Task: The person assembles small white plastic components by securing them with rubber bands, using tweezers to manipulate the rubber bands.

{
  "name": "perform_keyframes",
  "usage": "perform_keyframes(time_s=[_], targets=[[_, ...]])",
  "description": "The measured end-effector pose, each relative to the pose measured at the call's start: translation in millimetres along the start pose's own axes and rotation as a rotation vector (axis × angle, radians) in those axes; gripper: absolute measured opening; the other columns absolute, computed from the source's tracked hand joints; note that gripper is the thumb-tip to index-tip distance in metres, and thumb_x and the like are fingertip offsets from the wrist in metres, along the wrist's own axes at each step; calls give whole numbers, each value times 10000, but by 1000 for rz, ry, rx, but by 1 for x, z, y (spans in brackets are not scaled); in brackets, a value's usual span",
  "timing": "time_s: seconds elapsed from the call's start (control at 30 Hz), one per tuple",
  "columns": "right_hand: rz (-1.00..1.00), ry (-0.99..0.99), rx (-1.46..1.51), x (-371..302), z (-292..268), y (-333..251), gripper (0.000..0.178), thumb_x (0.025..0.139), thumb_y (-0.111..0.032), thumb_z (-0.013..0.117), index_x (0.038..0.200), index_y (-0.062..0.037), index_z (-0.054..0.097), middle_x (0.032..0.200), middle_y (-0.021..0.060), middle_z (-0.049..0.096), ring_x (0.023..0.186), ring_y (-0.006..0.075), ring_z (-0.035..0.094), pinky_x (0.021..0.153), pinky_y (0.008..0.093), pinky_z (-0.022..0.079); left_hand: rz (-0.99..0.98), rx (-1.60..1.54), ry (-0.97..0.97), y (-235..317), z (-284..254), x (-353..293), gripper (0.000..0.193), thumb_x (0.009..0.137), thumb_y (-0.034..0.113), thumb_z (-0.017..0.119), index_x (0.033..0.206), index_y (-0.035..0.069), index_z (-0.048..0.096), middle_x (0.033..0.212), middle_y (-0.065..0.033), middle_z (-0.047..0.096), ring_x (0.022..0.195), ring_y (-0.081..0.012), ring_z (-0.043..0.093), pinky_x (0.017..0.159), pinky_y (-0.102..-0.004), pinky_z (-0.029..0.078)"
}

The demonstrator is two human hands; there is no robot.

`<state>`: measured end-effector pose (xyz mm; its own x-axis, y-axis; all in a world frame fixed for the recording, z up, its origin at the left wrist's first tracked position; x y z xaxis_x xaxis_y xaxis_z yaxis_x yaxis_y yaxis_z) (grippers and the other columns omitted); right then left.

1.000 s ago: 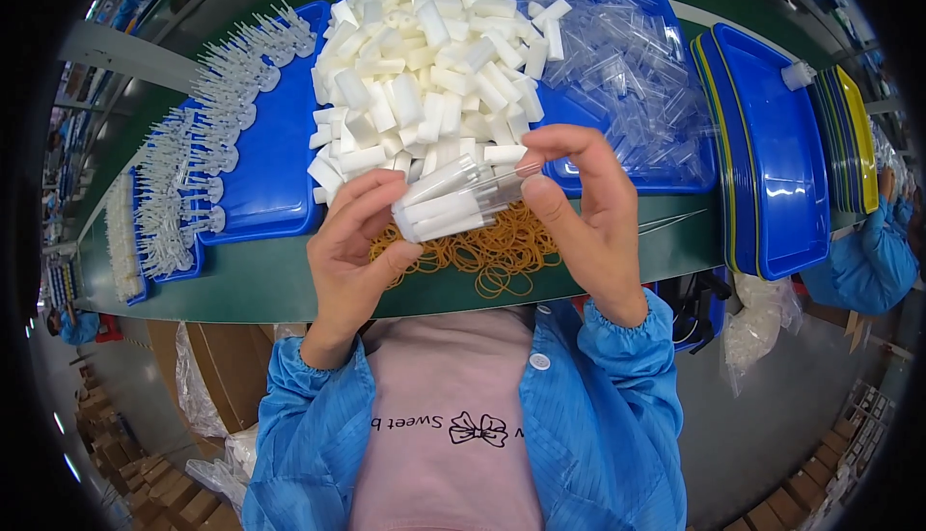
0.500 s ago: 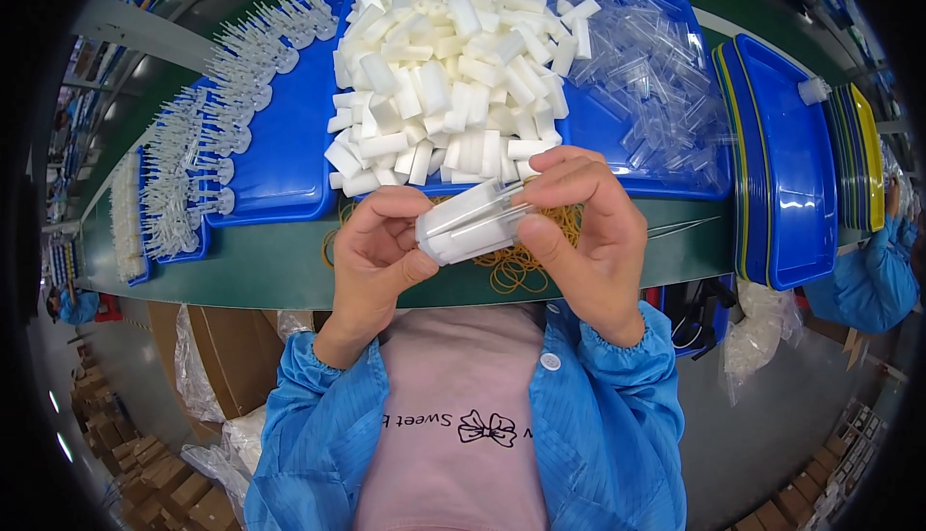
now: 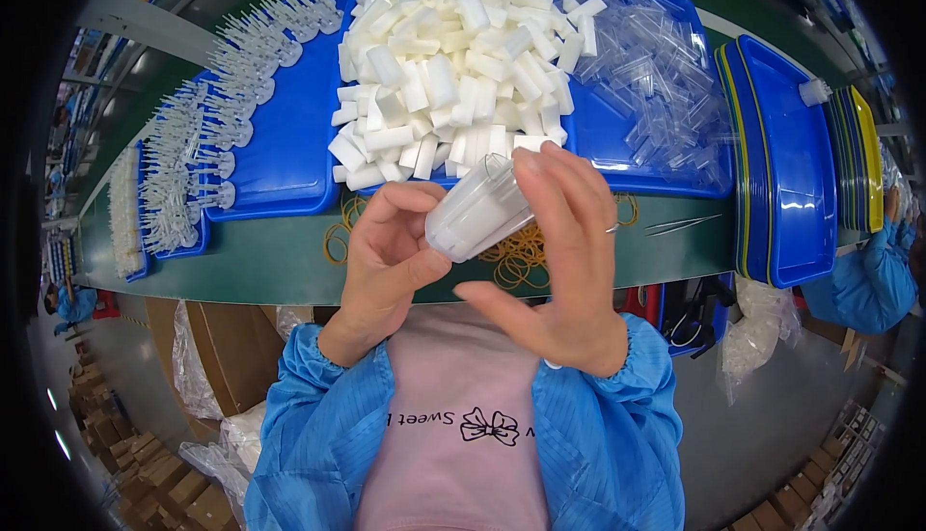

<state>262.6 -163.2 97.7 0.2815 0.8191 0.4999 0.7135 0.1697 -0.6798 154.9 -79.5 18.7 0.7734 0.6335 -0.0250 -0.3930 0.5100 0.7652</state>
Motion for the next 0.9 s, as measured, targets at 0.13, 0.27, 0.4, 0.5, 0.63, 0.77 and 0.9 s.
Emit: perform_keyframes(time_s=[0.13, 0.27, 0.4, 0.5, 0.63, 0.77, 0.9], targets=[[-65, 37, -275, -4, 9, 4, 907, 558, -192, 795, 1326, -20, 343, 1302, 155, 422, 1210, 370, 392, 1000, 489, 276, -170, -115, 5, -13, 9, 1, 372, 765, -72, 635, 1071, 53, 463, 1089, -62, 498, 1055, -146, 516, 883, -277, 460], [-106, 90, -248, -3, 7, 7, 870, 552, -181, 797, 1299, -32, 377, 1292, 152, 429, 1202, 366, 405, 1009, 490, 263, -311, -177, -64, -29, 14, 0, 406, 766, -32, 647, 1111, 51, 450, 1144, -72, 496, 1065, -145, 506, 887, -280, 448], [-109, 66, -217, 0, 12, 7, 793, 542, -162, 802, 1243, -54, 447, 1281, 151, 429, 1188, 366, 419, 986, 487, 304, -321, -174, -80, -25, 18, 3, 630, 772, 107, 689, 1294, 39, 344, 1228, -84, 454, 1141, -162, 456, 975, -306, 377], [-117, 44, -189, 0, 13, 2, 740, 556, -145, 814, 1209, -62, 476, 1302, 167, 399, 1207, 372, 402, 979, 466, 345, -326, -232, -108, -27, 18, 5, 746, 771, 195, 706, 1361, 37, 279, 1257, -84, 435, 1182, -177, 425, 1006, -317, 340], [-136, -31, -218, -4, 19, -4, 694, 559, -119, 825, 1173, -82, 504, 1320, 180, 373, 1243, 385, 369, 988, 465, 360, -366, -288, -166, -30, 23, 7, 772, 762, 232, 726, 1365, 49, 279, 1223, -66, 449, 1146, -171, 451, 950, -307, 385], [-192, -75, -149, -8, 28, -8, 636, 572, -160, 806, 1149, -87, 549, 1298, 181, 403, 1220, 393, 371, 976, 500, 333, -436, -271, -204, -30, 28, 5, 756, 747, 196, 745, 1346, 54, 307, 1081, -45, 513, 949, -137, 551, 784, -274, 473], [-156, -275, -102, -7, 34, -8, 797, 543, -223, 814, 1247, -61, 477, 1336, 195, 377, 1225, 380, 375, 989, 481, 325, -512, -265, -224, -38, 27, 1, 705, 740, 145, 743, 1319, 50, 352, 964, -35, 544, 786, -125, 576, 676, -259, 481]])
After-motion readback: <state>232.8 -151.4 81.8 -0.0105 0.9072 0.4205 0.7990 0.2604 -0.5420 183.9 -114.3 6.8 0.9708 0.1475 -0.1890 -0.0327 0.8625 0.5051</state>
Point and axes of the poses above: each hand's wrist, its own x-axis towards the middle knuckle, its own z-axis out of the palm, y = z × x, the point moved 8 cm from there along x, towards the middle knuckle
